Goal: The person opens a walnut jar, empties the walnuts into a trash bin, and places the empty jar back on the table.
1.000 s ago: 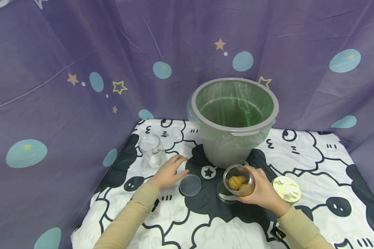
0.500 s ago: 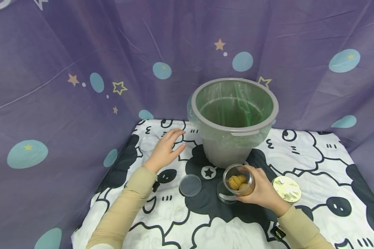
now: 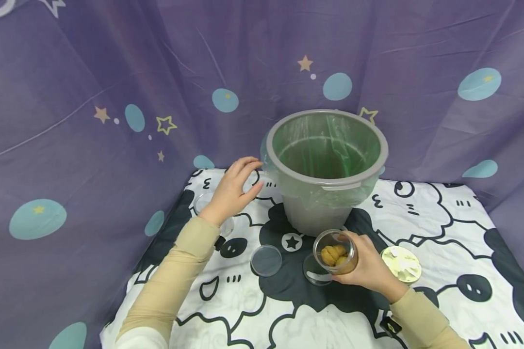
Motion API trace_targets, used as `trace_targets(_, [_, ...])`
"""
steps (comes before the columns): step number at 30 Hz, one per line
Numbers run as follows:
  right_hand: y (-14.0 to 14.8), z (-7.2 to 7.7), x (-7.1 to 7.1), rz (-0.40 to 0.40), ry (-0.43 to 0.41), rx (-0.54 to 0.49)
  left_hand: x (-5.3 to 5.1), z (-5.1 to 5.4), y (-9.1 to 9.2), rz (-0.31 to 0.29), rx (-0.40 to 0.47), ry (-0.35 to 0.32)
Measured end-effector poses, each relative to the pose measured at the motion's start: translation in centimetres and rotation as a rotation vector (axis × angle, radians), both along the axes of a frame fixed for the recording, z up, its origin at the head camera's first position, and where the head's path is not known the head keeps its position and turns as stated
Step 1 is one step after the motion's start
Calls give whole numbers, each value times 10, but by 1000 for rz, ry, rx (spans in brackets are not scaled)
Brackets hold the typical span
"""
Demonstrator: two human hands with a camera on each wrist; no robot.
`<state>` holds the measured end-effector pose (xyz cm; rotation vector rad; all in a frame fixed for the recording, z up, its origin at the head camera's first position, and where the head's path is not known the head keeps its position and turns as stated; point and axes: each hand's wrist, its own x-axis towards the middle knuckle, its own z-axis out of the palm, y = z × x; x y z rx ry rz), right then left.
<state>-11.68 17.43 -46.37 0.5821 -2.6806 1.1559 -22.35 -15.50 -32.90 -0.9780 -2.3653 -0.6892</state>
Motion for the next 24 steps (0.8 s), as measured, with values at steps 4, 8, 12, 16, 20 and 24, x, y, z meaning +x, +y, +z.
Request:
trace_targets(4, [0, 0, 0, 1, 7, 0, -4, 9, 8, -12, -38, -9])
trace_targets(8, [1, 0, 0, 4, 16, -2, -8, 16, 18, -38, -83, -39])
trace_targets(12, [2, 0, 0, -4, 20, 5, -13, 19, 27, -57, -142, -69])
trace_targets(16, [3, -1, -1, -13, 23, 12, -18, 19, 35, -79, -219, -84])
trace_targets(20, [5, -1, -2, -10, 29, 4, -22, 18, 41, -80, -294, -104])
trace_targets(24, [7, 0, -3, -7, 56, -2, -25, 15, 45, -60, -344, -122])
